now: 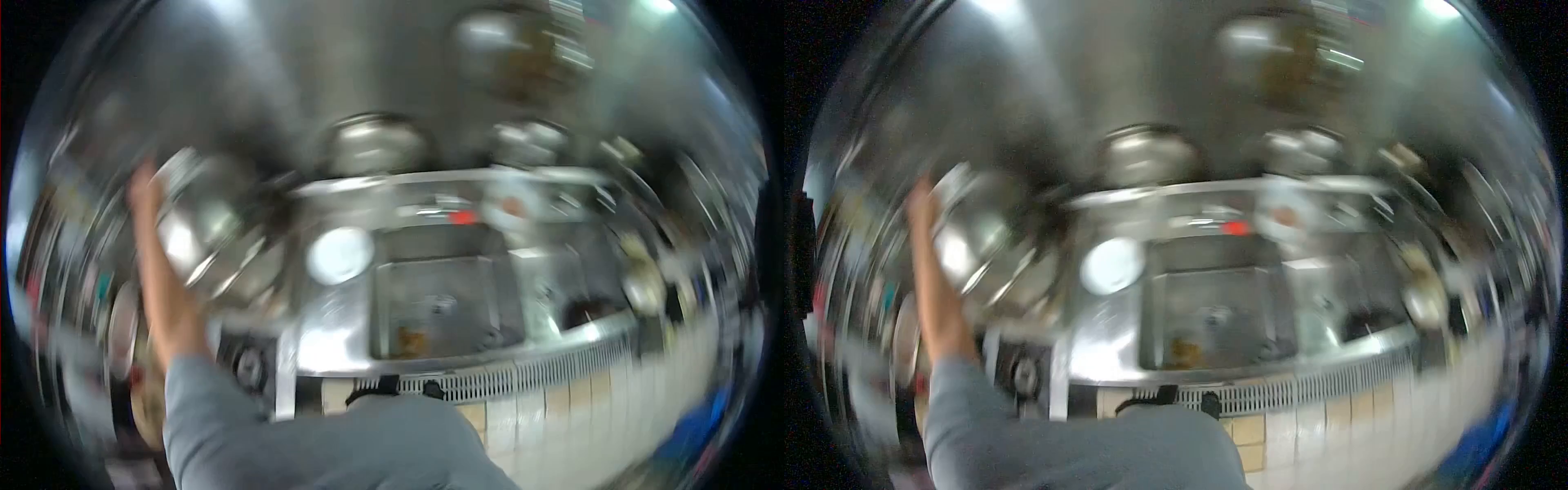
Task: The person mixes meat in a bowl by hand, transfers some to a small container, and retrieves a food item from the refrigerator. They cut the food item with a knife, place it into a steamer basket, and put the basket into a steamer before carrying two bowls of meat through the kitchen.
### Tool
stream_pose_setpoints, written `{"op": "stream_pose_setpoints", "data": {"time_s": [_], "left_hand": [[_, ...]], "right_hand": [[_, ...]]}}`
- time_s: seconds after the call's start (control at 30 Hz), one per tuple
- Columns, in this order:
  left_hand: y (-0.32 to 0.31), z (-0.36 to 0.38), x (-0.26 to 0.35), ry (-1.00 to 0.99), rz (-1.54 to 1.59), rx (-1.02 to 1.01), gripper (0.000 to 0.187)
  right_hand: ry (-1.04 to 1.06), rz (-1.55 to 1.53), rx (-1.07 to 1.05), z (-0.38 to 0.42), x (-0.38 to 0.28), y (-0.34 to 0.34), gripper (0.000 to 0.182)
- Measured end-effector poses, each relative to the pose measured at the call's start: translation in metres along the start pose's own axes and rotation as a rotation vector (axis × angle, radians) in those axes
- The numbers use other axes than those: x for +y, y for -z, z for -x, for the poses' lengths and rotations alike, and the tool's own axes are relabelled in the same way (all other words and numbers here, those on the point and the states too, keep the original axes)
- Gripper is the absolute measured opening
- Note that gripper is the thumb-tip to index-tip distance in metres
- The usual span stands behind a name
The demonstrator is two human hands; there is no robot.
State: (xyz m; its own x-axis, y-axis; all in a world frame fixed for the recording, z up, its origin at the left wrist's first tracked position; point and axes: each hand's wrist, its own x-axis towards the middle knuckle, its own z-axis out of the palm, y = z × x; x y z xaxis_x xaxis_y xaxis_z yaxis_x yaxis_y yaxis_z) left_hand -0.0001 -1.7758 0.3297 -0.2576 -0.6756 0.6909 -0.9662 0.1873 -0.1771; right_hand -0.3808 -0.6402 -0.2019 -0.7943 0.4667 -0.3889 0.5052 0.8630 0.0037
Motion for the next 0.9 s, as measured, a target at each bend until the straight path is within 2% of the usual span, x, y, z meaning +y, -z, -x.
{"op": "stream_pose_setpoints", "data": {"time_s": [0.03,0.07,0.1,0.13,0.17,0.2,0.23,0.27,0.3,0.33,0.37,0.4,0.43,0.5,0.53,0.6,0.63,0.67,0.7,0.73,0.77,0.8,0.83,0.87,0.9], "left_hand": [[0.08,0.025,0.076,0.176,0.157,-0.021,0.047],[0.091,0.05,0.102,0.018,0.282,0.214,0.046],[0.097,0.076,0.128,-0.166,0.365,0.428,0.044],[0.096,0.106,0.191,-0.182,0.582,0.549,0.036],[0.097,0.139,0.254,-0.229,0.804,0.677,0.029],[0.099,0.174,0.315,-0.298,0.999,0.806,0.025],[0.027,0.211,0.355,-0.35,1.176,0.523,0.018],[0.072,0.269,0.417,-0.404,1.513,0.237,0.022],[0.007,0.317,0.459,-0.379,1.275,-0.056,0.043],[0.043,0.35,0.515,-0.391,1.667,-0.423,0.042],[0.101,0.373,0.538,-0.623,1.704,-0.488,0.042],[0.147,0.385,0.553,-0.85,1.732,-0.545,0.042],[0.174,0.396,0.569,-0.902,1.765,-0.573,0.042],[0.217,0.413,0.596,-1.193,1.848,-0.512,0.04],[0.232,0.421,0.607,-1.249,1.873,-0.503,0.04],[0.262,0.447,0.631,-1.28,2.018,-0.952,0.043],[0.285,0.464,0.632,-1.34,2.035,-0.956,0.043],[0.311,0.486,0.627,-1.341,2.066,-1.107,0.044],[0.334,0.507,0.621,-1.336,2.081,-1.26,0.044],[0.351,0.529,0.617,-1.414,2.056,-1.301,0.045],[0.365,0.551,0.612,-1.45,2.06,-1.298,0.045],[0.378,0.574,0.609,-1.56,2.046,-1.294,0.045],[0.391,0.599,0.608,-1.663,2.033,-1.286,0.045],[0.401,0.626,0.606,-1.705,2.019,-1.283,0.045],[0.406,0.651,0.609,-1.729,2.011,-1.273,0.045]], "right_hand": [[-0.166,-0.117,-0.028,0.013,0.033,-0.043,0.017],[-0.354,-0.279,-0.051,0.017,0.078,-0.103,0.016],[-0.66,-0.655,-0.045,-0.001,0.119,-0.153,0.015],[-1.054,-1.137,0.116,-0.004,0.117,-0.191,0.015],[-0.25,-1.103,0.105,0.05,0.217,-0.2,0.015],[-0.104,-0.321,0.402,0.069,0.195,-0.198,0.017],[-0.265,-0.195,0.566,0.08,0.176,-0.187,0.015],[-0.254,-0.288,0.556,0.112,0.149,-0.142,0.017],[-0.427,-0.459,0.492,0.177,0.082,-0.039,0.023],[-0.515,-0.537,0.396,0.211,0.052,0.026,0.028],[-0.551,-0.487,0.275,0.237,0.049,0.055,0.028],[-0.52,-0.513,0.324,0.264,0.051,0.064,0.03],[-0.584,-0.519,0.339,0.295,0.061,0.07,0.03],[-0.707,-0.678,0.383,0.345,0.08,0.068,0.034],[-0.744,-0.683,0.444,0.363,0.111,0.022,0.036],[-0.777,-0.586,0.414,0.413,0.158,-0.062,0.035],[-0.947,-0.574,0.298,0.448,0.16,-0.079,0.032],[-1.119,-0.563,0.172,0.488,0.156,-0.098,0.029],[-1.21,-0.52,0.174,0.523,0.165,-0.168,0.027],[-1.375,-0.612,-0.001,0.559,0.158,-0.199,0.028],[-1.373,-0.616,-0.246,0.593,0.154,-0.248,0.031],[-1.252,-0.429,-0.332,0.632,0.15,-0.346,0.028],[-1.258,-0.459,-0.378,0.659,0.136,-0.384,0.029],[-1.483,-0.602,-0.272,0.675,0.118,-0.408,0.028],[-1.506,-0.676,-0.331,0.679,0.116,-0.398,0.028]]}}
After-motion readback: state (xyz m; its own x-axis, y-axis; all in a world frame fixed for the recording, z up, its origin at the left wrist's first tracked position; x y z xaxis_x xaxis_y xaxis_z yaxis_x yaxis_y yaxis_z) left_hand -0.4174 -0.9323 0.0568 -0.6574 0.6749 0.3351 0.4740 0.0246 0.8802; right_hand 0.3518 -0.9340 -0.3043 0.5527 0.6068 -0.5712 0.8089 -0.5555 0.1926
